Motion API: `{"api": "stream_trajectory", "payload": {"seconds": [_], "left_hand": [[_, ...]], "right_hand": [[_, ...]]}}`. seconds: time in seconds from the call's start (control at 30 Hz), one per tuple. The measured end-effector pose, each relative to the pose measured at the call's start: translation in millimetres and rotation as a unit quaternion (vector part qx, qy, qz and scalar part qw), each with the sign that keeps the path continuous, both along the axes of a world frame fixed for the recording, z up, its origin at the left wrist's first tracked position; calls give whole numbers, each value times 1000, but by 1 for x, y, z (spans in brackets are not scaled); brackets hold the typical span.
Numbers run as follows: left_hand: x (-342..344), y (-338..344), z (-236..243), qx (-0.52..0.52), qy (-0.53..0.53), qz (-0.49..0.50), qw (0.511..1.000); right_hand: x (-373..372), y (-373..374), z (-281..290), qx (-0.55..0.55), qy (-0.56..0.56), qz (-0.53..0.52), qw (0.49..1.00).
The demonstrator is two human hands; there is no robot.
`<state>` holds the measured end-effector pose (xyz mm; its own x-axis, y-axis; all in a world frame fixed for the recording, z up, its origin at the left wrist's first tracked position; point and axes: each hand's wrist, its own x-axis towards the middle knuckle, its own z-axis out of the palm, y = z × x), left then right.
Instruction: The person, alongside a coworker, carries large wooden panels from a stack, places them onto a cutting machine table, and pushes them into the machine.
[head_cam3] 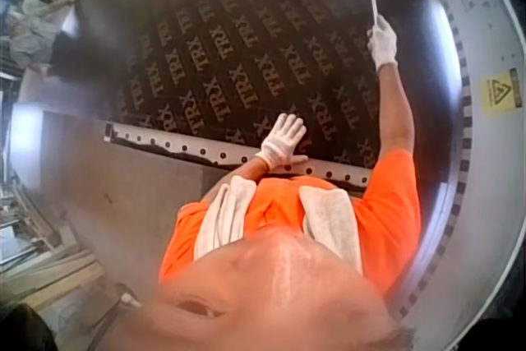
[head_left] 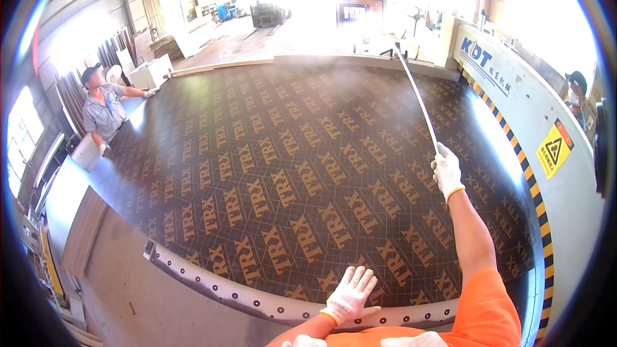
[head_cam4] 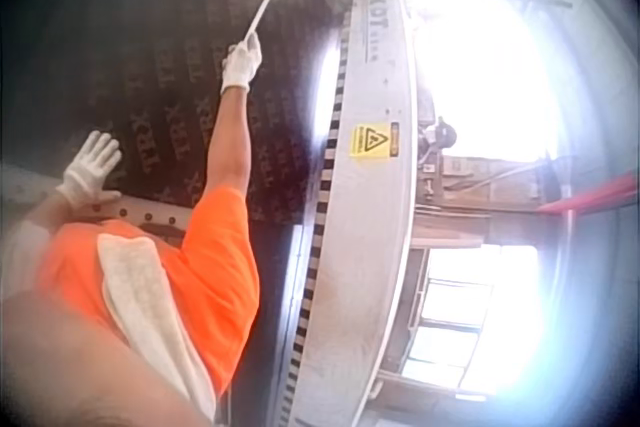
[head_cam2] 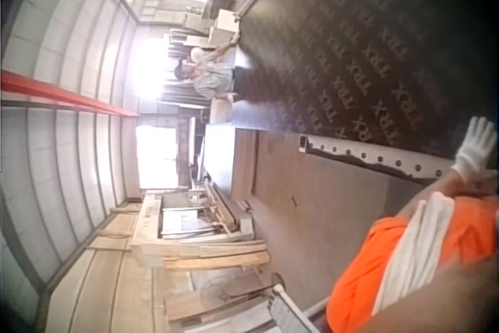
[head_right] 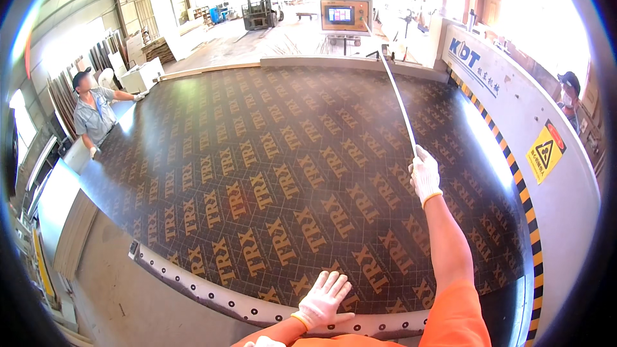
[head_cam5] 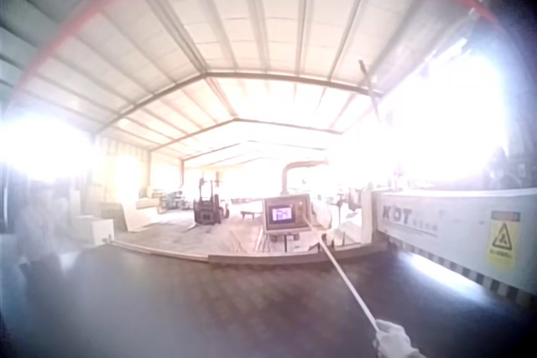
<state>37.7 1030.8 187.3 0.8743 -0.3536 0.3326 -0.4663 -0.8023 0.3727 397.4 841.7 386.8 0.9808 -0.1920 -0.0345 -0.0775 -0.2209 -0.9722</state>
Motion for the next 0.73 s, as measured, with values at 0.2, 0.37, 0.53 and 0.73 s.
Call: {"api": "stream_trajectory", "payload": {"seconds": [0.2,0.37,0.53,0.73], "left_hand": [[5,-4,5,8,2,-11,1000],[1,1,1,22,14,10,1000],[3,-4,3,37,14,2,999],[2,-2,12,79,36,-3,996]], "right_hand": [[52,-35,-41,-236,-125,0,964],[8,5,3,-188,-54,-5,981],[-34,-56,32,-86,-64,-26,994],[-97,-159,99,-259,-118,-115,952]]}}
